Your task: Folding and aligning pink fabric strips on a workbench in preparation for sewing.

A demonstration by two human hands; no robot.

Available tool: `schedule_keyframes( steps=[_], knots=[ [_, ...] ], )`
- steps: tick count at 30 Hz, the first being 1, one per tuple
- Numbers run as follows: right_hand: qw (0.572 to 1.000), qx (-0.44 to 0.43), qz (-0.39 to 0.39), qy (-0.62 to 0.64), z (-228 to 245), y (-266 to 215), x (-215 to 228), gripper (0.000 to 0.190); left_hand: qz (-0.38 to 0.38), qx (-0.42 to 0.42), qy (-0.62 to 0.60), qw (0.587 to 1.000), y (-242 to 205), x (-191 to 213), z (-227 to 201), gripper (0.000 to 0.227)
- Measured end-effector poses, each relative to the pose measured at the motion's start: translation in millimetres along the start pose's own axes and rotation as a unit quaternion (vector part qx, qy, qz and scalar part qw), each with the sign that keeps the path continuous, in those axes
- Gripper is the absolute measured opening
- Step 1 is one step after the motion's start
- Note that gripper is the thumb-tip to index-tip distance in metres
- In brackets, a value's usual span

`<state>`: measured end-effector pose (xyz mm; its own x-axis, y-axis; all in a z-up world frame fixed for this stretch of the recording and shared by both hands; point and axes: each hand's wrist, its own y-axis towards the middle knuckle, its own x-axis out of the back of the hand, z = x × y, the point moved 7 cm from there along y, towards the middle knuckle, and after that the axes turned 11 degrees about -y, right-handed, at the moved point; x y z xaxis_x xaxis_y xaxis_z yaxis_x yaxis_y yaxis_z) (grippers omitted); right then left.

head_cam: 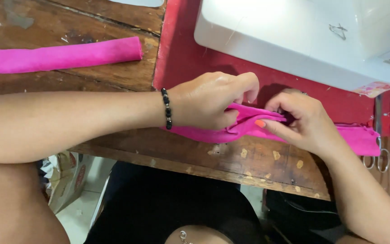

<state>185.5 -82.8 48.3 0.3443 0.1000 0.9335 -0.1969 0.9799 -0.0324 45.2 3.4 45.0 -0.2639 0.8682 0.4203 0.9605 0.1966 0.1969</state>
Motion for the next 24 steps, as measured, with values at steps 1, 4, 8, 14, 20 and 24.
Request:
schedule_keyframes(
  steps=[1,4,8,14,20,24],
  knots=[
    [1.000,0.013,-0.013,-0.003,2,0,1,0.014,-0.007,-0.006,0.009,1.000,-3,6,2,0.029],
    [1.000,0.016,-0.007,-0.022,15,6,5,0.014,-0.031,-0.016,0.008,0.999,-7,15,8,0.030],
    [0.987,-0.083,0.114,-0.075,25,20,1,0.019,-0.059,-0.017,-0.008,0.998,-8,14,14,0.030],
    [0.997,-0.052,-0.011,-0.050,17,22,-11,0.014,-0.007,0.099,0.053,0.994,-9,25,26,0.014],
    [0.995,-0.007,-0.062,-0.077,17,16,-16,0.024,-0.007,0.119,0.132,0.984,-24,61,36,0.017],
    [0.997,-0.011,-0.068,-0.026,15,16,-15,0.031,0.018,0.142,0.156,0.977,-36,72,39,0.011]
  ],
)
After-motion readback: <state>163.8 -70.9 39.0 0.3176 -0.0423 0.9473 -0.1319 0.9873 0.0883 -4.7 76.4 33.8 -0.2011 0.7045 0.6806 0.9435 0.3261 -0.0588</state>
